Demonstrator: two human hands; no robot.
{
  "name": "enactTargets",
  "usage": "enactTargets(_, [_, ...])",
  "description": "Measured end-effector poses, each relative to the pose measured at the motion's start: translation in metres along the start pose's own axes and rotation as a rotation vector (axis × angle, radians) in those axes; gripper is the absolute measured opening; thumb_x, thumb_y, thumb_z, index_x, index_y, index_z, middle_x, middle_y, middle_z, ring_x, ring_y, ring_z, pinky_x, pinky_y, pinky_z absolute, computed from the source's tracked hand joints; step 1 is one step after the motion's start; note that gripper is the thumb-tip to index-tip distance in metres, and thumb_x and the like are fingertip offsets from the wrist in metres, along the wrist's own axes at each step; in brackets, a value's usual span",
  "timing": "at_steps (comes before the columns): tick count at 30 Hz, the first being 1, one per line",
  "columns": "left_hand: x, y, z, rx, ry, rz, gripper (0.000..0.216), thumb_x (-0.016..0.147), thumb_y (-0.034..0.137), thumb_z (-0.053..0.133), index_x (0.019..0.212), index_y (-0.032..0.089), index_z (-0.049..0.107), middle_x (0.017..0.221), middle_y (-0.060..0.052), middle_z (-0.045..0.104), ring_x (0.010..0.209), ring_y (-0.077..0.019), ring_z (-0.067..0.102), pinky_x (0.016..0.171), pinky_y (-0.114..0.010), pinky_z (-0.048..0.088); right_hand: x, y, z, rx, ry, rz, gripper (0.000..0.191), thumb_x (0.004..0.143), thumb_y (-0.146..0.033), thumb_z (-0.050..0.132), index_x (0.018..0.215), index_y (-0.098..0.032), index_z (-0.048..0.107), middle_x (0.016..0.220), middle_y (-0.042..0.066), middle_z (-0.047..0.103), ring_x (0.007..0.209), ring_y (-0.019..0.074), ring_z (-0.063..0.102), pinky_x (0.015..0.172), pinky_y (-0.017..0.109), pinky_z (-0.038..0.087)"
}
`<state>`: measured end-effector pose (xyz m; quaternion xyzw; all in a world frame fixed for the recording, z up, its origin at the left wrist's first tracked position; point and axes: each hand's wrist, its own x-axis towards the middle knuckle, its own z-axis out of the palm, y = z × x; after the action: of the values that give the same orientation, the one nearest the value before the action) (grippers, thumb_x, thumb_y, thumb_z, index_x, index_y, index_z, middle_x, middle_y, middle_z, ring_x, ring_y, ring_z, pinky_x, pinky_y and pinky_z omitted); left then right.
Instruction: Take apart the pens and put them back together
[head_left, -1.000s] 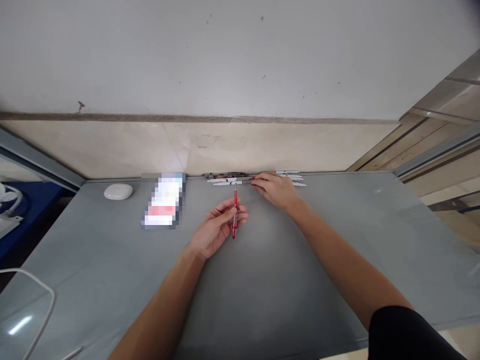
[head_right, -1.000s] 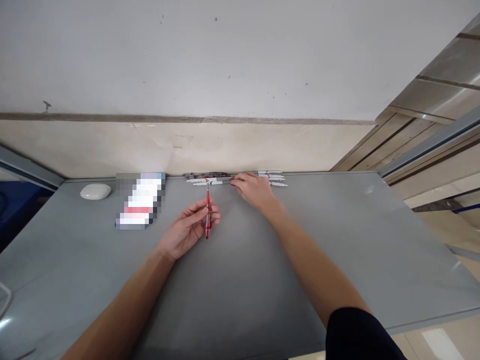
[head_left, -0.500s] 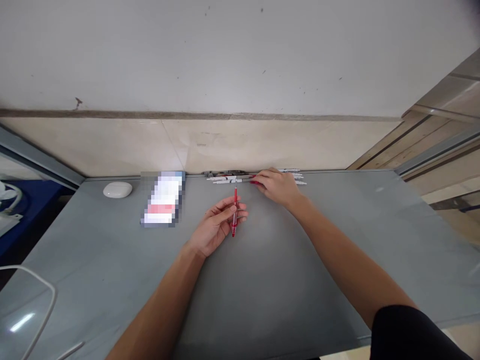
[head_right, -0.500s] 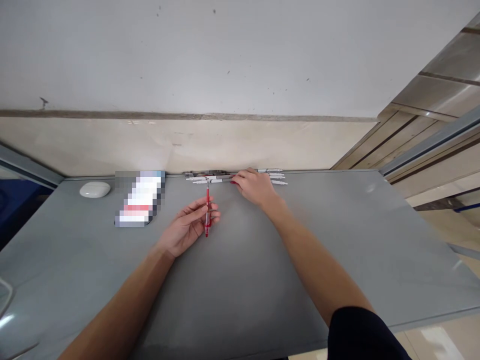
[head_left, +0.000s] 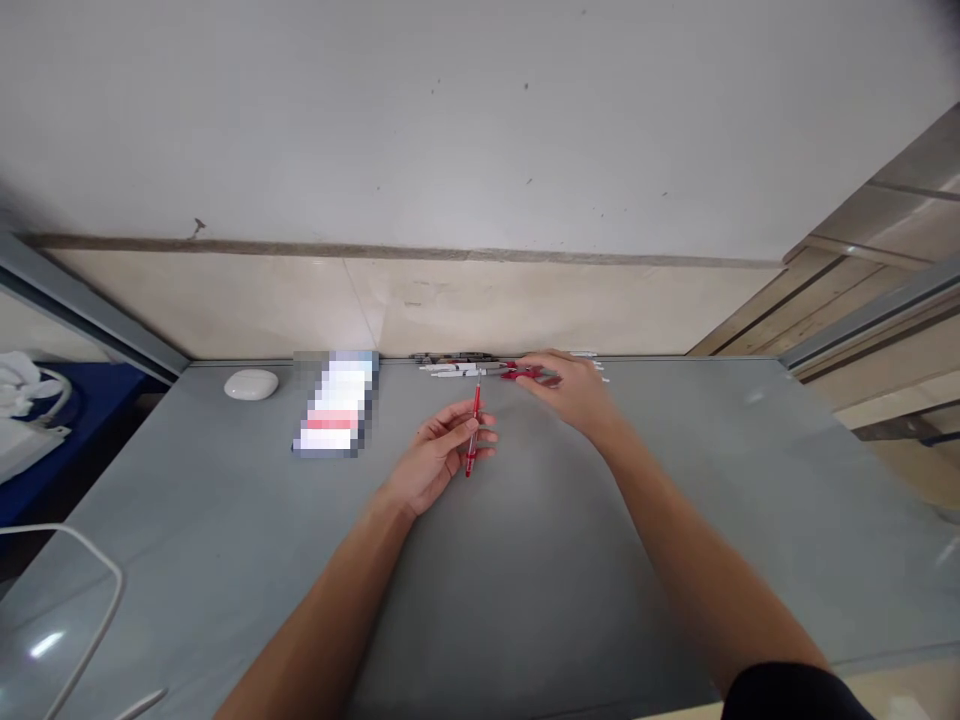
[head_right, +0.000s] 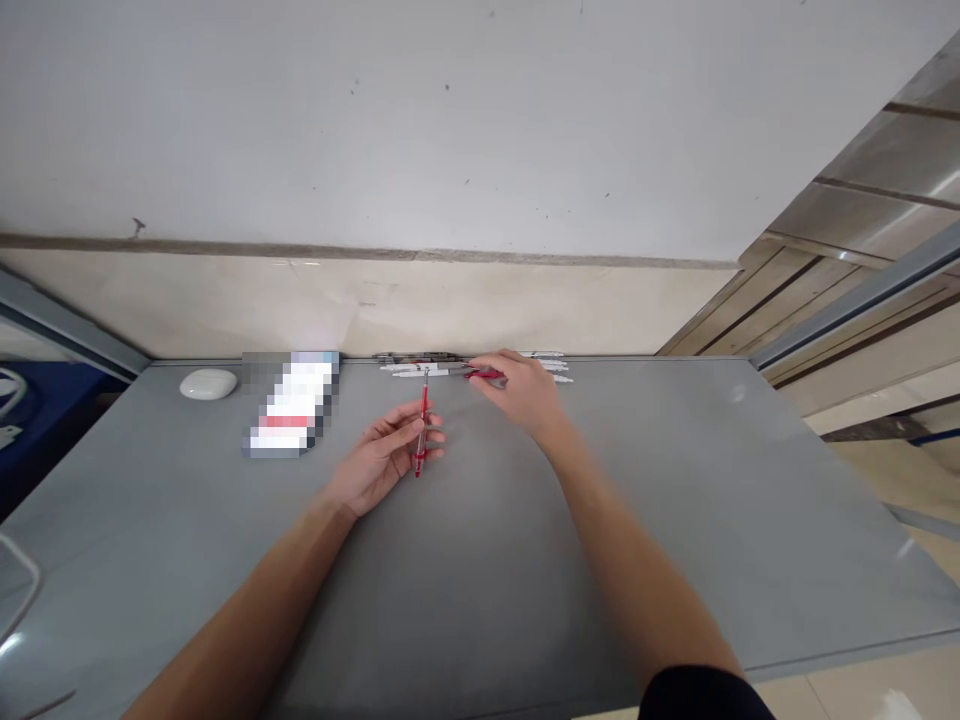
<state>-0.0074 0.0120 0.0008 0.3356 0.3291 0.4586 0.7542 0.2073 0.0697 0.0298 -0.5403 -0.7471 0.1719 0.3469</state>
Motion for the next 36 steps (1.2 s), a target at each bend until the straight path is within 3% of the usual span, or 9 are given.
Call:
enactTargets(5, [-0.001, 0.0, 0.003, 0.066, -0.01, 0.016, 0.026, 0.083, 0.025, 0.069, 0.108, 0.02, 0.065, 0.102, -0.006, 0.067, 0.082, -0.0149, 0.064, 0.072, -0.029, 0.053, -0.026, -0.019, 0.004, 0.474, -0.024, 0.201, 0.021, 0.075, -0.041, 0.069, 0.093, -0.029, 0.072, 0.105, 0.001, 0.072, 0.1, 0.0212, 0.065, 0.076, 0.033, 0.054])
enactTargets(10, [-0.001, -0.002, 0.002, 0.111, -0.049, 0.021, 0.026, 0.08, 0.025, 0.071, 0.105, 0.019, 0.065, 0.101, -0.007, 0.069, 0.075, -0.0128, 0.064, 0.068, -0.026, 0.051, -0.046, -0.032, 0.013, 0.681, -0.04, 0.298, 0.02, 0.074, -0.039, 0.071, 0.09, -0.029, 0.072, 0.099, 0.002, 0.072, 0.098, 0.0202, 0.064, 0.083, 0.037, 0.052])
enactTargets(16, [-0.002, -0.003, 0.002, 0.173, -0.077, -0.012, 0.025, 0.078, 0.025, 0.074, 0.1, 0.018, 0.065, 0.098, -0.007, 0.071, 0.067, -0.0107, 0.063, 0.063, -0.025, 0.049, -0.054, -0.032, 0.021, 0.892, 0.109, 0.379, 0.023, 0.066, -0.038, 0.078, 0.086, -0.028, 0.072, 0.091, 0.002, 0.071, 0.095, 0.0204, 0.063, 0.074, 0.036, 0.056])
enactTargets(22, [-0.005, -0.006, 0.005, 0.271, -0.137, -0.023, 0.025, 0.076, 0.025, 0.075, 0.099, 0.018, 0.067, 0.097, -0.006, 0.07, 0.068, -0.0106, 0.063, 0.064, -0.025, 0.05, -0.06, -0.026, 0.028, 0.991, 0.121, 0.361, 0.021, 0.064, -0.037, 0.079, 0.081, -0.027, 0.071, 0.086, 0.001, 0.07, 0.083, 0.0174, 0.064, 0.069, 0.035, 0.058])
enactTargets(36, [-0.005, -0.01, 0.01, 0.421, -0.048, 0.04, 0.02, 0.077, 0.03, 0.073, 0.092, 0.017, 0.073, 0.084, -0.007, 0.071, 0.066, -0.0146, 0.061, 0.059, -0.026, 0.045, -0.064, -0.031, 0.029, 0.993, 0.271, 0.343, 0.018, 0.07, -0.037, 0.074, 0.082, -0.024, 0.068, 0.084, 0.0, 0.068, 0.076, 0.0161, 0.067, 0.068, 0.035, 0.059])
